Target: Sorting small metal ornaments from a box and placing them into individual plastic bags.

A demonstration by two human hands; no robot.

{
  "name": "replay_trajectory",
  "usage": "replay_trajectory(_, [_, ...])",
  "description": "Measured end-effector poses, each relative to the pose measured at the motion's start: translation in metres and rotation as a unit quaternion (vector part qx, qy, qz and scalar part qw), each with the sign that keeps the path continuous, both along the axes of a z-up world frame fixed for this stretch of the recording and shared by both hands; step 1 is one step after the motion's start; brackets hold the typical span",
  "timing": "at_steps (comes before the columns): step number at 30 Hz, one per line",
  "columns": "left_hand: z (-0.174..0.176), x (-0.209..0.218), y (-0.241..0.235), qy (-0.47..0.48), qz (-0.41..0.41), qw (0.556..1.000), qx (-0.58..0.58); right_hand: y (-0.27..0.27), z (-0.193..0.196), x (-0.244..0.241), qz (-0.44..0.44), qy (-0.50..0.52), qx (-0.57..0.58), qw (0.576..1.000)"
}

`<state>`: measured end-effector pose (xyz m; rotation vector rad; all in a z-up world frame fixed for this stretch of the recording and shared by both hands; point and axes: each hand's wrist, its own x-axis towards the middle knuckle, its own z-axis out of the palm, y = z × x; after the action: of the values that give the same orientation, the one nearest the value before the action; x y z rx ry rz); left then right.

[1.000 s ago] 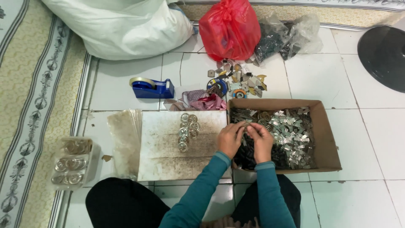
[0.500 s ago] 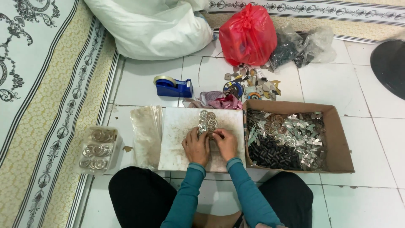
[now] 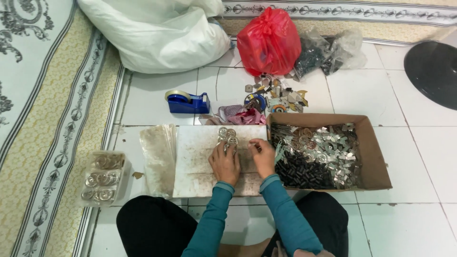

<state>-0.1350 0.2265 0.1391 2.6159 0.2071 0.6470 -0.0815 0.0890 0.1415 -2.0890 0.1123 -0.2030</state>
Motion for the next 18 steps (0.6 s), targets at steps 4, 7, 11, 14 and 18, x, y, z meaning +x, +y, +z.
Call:
replay_trajectory(4, [0.013, 0.029, -0.062, 0.008, -0.108, 0.994, -0.03, -0.088, 0.0, 0.02, -0.068, -0.047, -0.006, 0.997])
replay_trajectory(7, [0.002, 0.05, -0.119, 0.047, -0.243, 0.962, -0.114, -0.159, -0.026, 0.027, -0.119, -0.009, -0.03, 0.992])
replay_trajectory(11, [-0.031, 0.076, -0.175, 0.131, -0.318, 0.939, -0.025, -0.231, -0.089, 0.022, -0.167, 0.1, -0.073, 0.978])
replay_trajectory(14, [-0.07, 0.103, -0.198, 0.207, -0.318, 0.924, 0.04, -0.239, -0.096, 0.032, -0.184, 0.169, -0.122, 0.961])
replay_trajectory(18, [-0.11, 0.126, -0.206, 0.269, -0.299, 0.91, 0.102, -0.218, -0.059, 0.048, -0.162, 0.193, -0.151, 0.956])
